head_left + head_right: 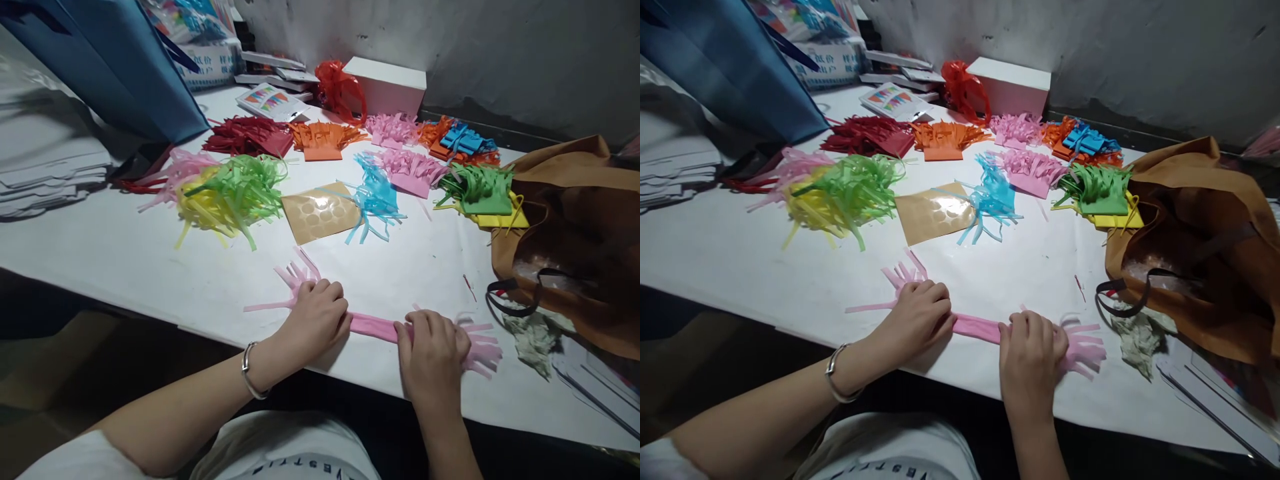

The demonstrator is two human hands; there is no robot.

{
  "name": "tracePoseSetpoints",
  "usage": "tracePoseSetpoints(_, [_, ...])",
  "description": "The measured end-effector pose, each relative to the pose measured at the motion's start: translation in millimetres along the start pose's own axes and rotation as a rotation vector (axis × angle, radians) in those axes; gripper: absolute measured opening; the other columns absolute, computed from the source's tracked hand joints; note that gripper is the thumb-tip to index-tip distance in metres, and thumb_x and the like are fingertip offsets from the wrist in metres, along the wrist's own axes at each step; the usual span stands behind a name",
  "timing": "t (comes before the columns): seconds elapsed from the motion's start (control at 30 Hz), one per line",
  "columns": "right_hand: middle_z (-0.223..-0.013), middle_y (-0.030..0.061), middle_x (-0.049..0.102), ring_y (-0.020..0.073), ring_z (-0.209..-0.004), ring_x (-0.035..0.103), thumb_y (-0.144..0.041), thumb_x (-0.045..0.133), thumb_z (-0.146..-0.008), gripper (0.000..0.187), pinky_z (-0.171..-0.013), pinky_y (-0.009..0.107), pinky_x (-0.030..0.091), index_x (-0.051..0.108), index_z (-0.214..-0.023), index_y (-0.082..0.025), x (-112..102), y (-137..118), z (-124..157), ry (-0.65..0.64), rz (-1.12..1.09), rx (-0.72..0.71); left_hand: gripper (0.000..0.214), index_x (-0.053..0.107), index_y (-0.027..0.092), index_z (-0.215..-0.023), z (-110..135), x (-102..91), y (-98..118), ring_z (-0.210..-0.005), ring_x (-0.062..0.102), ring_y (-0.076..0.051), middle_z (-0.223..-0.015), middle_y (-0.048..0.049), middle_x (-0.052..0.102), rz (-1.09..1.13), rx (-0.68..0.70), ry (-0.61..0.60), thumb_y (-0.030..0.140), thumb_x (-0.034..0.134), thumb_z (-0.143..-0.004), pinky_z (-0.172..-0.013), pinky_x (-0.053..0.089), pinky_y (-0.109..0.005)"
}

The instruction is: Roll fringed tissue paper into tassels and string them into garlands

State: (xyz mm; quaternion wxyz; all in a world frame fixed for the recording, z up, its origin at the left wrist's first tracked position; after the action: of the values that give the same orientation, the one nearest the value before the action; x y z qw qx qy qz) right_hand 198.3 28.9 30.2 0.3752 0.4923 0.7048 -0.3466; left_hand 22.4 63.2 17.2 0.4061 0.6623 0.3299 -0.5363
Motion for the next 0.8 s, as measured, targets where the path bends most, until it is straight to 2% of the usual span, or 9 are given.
tracePoseSetpoints(0.07, [-0.098, 0.0090, 0.066, 0.0241, -0.095, 0.059, -0.019, 0.060, -0.095, 0.005, -0.097, 0.047, 0.036, 0.061, -0.099, -0.018, -7.6, -11.7, -0.3, 0.068, -0.104, -0.116, 0.028, 0.064, 0.016, -0.072, -0.3, 1.1, -1.2, -0.082, 0.053, -0.024, -0.087, -0.0073, 0.063, 0.006, -0.002, -0.023, 0.025, 0.052, -0.096, -0.072, 0.034, -0.041])
tracePoseSetpoints(0.13, [-0.095, 0.0067, 0.066, 0.0213, -0.094, 0.059, -0.013, 0.059, -0.094, 0.010, -0.098, 0.044, 0.037, 0.062, -0.102, -0.018, -5.2, -25.5, 0.7, 0.008, -0.215, -0.249, 0.027, 0.064, 0.016, -0.072, -0.3, 1.3, -2.7, -0.083, 0.054, -0.024, -0.087, -0.0074, 0.063, 0.013, -0.008, -0.044, 0.025, 0.053, -0.096, -0.074, 0.035, -0.041])
tracePoseSetpoints(0.2, [-0.090, 0.0042, 0.067, 0.0180, -0.087, 0.059, -0.007, 0.053, -0.095, 0.016, -0.096, 0.040, 0.038, 0.062, -0.101, -0.018, 1.5, -33.9, 2.2, -0.070, -0.255, -0.310, 0.022, 0.064, 0.016, -0.077, 0.6, -1.0, -4.5, -0.085, 0.055, -0.025, -0.090, -0.0081, 0.064, 0.033, -0.019, -0.027, 0.027, 0.057, -0.095, -0.075, 0.037, -0.042])
tracePoseSetpoints(0.27, [-0.085, 0.0028, 0.066, 0.0158, -0.081, 0.058, -0.003, 0.050, -0.094, 0.019, -0.092, 0.038, 0.039, 0.062, -0.096, -0.017, 4.8, -35.2, 2.9, -0.073, -0.257, -0.292, 0.015, 0.065, 0.016, -0.090, 2.9, -7.4, -2.9, -0.092, 0.055, -0.027, -0.102, -0.0102, 0.065, 0.073, 0.019, 0.063, 0.031, 0.064, -0.091, -0.081, 0.038, -0.045])
tracePoseSetpoints(0.37, [-0.084, 0.0032, 0.064, 0.0161, -0.080, 0.057, -0.007, 0.051, -0.096, 0.015, -0.090, 0.038, 0.039, 0.061, -0.093, -0.017, 4.4, -34.1, 3.7, -0.054, -0.297, -0.242, 0.009, 0.064, 0.020, -0.101, 9.6, -14.6, 9.8, -0.106, 0.052, -0.027, -0.116, -0.0082, 0.065, 0.101, 0.216, 0.204, 0.024, 0.063, -0.093, -0.101, 0.032, -0.052])
tracePoseSetpoints(0.47, [-0.089, 0.0049, 0.064, 0.0184, -0.084, 0.057, -0.013, 0.052, -0.098, 0.010, -0.091, 0.039, 0.038, 0.061, -0.098, -0.017, 6.0, -37.2, 6.1, -0.109, -0.306, -0.241, 0.017, 0.064, 0.021, -0.091, 14.5, -10.3, 20.9, -0.100, 0.054, -0.022, -0.098, -0.0029, 0.069, 0.109, 0.370, 0.204, 0.011, 0.052, -0.097, -0.105, 0.028, -0.049])
tracePoseSetpoints(0.53, [-0.087, 0.0042, 0.063, 0.0184, -0.082, 0.055, -0.011, 0.050, -0.098, 0.013, -0.089, 0.039, 0.038, 0.061, -0.096, -0.018, 7.6, -37.7, 9.1, -0.138, -0.280, -0.259, 0.019, 0.064, 0.019, -0.087, 14.8, -6.7, 21.1, -0.093, 0.054, -0.021, -0.089, -0.0020, 0.069, 0.162, 0.379, 0.177, 0.012, 0.052, -0.098, -0.099, 0.031, -0.044])
tracePoseSetpoints(0.63, [-0.085, 0.0037, 0.062, 0.0184, -0.081, 0.053, -0.004, 0.047, -0.096, 0.019, -0.088, 0.038, 0.038, 0.061, -0.093, -0.018, 6.2, -28.0, 14.4, -0.132, -0.272, -0.269, 0.016, 0.067, 0.021, -0.086, 16.0, -5.1, 15.2, -0.091, 0.054, -0.021, -0.087, -0.0010, 0.069, 0.263, 0.329, 0.140, 0.014, 0.056, -0.096, -0.092, 0.032, -0.042])
tracePoseSetpoints(0.8, [-0.087, 0.0033, 0.062, 0.0192, -0.084, 0.052, -0.012, 0.052, -0.098, 0.012, -0.092, 0.042, 0.038, 0.060, -0.093, -0.019, -3.0, 1.5, 20.7, -0.110, -0.322, -0.177, 0.017, 0.066, 0.019, -0.091, 23.1, -8.6, 9.1, -0.092, 0.054, -0.021, -0.091, -0.0025, 0.069, 0.349, 0.225, 0.116, 0.017, 0.051, -0.098, -0.090, 0.030, -0.041])
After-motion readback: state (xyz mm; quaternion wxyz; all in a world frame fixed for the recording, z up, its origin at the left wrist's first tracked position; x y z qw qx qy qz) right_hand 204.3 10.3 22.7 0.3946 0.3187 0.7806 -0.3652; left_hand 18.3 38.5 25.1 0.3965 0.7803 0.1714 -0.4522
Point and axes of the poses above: each hand's wrist, its own z-axis away from the middle knuckle, its own x-axis out of the palm, y = z × x, the point moved 6 cm from there along -z, towards the middle knuckle
